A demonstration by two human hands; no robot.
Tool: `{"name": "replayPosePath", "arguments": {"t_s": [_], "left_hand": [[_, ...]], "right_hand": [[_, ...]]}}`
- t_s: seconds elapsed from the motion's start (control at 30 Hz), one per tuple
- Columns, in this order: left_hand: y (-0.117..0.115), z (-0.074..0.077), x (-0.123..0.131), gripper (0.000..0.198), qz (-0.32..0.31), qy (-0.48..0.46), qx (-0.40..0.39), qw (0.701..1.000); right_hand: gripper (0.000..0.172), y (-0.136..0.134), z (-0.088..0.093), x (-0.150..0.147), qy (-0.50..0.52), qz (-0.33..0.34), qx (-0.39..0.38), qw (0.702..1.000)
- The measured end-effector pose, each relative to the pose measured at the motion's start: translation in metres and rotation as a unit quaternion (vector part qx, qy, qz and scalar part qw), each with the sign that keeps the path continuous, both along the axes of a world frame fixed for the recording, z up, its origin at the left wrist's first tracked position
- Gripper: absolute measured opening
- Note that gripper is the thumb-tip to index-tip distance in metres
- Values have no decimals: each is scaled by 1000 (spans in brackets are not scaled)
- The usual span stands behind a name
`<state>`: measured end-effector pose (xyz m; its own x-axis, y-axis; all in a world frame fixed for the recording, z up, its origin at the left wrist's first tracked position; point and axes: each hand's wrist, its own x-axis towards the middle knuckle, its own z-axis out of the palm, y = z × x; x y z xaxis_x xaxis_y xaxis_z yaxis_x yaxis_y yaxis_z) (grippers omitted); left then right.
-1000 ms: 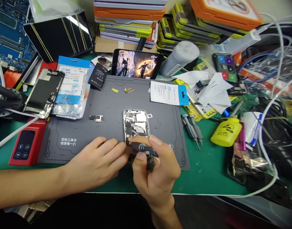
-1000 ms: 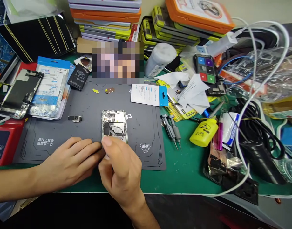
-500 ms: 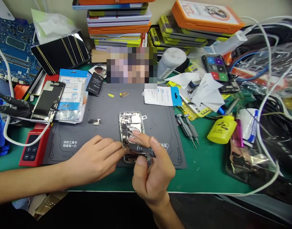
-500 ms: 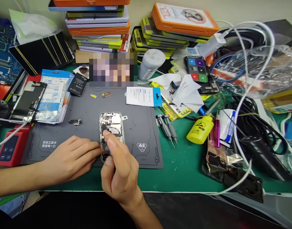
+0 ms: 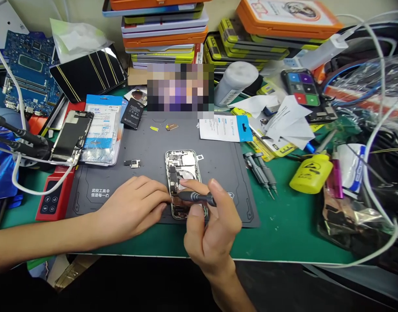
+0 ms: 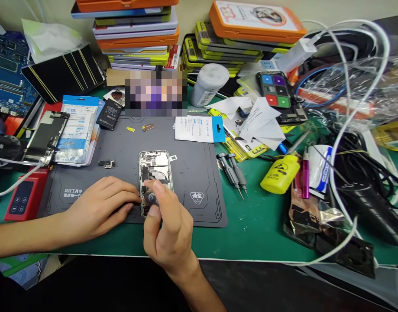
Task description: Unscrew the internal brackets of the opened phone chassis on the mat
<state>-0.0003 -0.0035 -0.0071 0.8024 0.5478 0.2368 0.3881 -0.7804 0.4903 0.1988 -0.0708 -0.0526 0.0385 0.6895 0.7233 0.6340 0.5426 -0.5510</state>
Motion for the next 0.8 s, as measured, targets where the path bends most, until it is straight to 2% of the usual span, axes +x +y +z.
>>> {"name": "replayPosePath", "arguments": {"t_s": [0.17,0.3,0.4,0.53,0.67,0.73,0.8], "left_hand": [[0,-2,0,19,3,0,-16,1000],[-1,-2,-1,19,1,5,-3,1000],[-1,-1,0,19,2,15,6,1000],[-1,0,0,19,18,10,12,1000],[-2,-2,-1,15,40,4,28,999],[-2,-3,-2,15,46,7,26,999],[-2,-4,-3,22,47,8,24,999]], "right_hand": [[89,-1,-1,0,-1,-6,8,1000],[83,-1,1,0,13,5,6,1000],[87,-1,0,1,7,-7,11,1000],[80,-2,-1,2,24,8,10,1000],[89,0,4,2,15,-38,10,999],[86,0,7,2,47,-47,17,998],[83,-1,11,2,88,-29,21,996]]}}
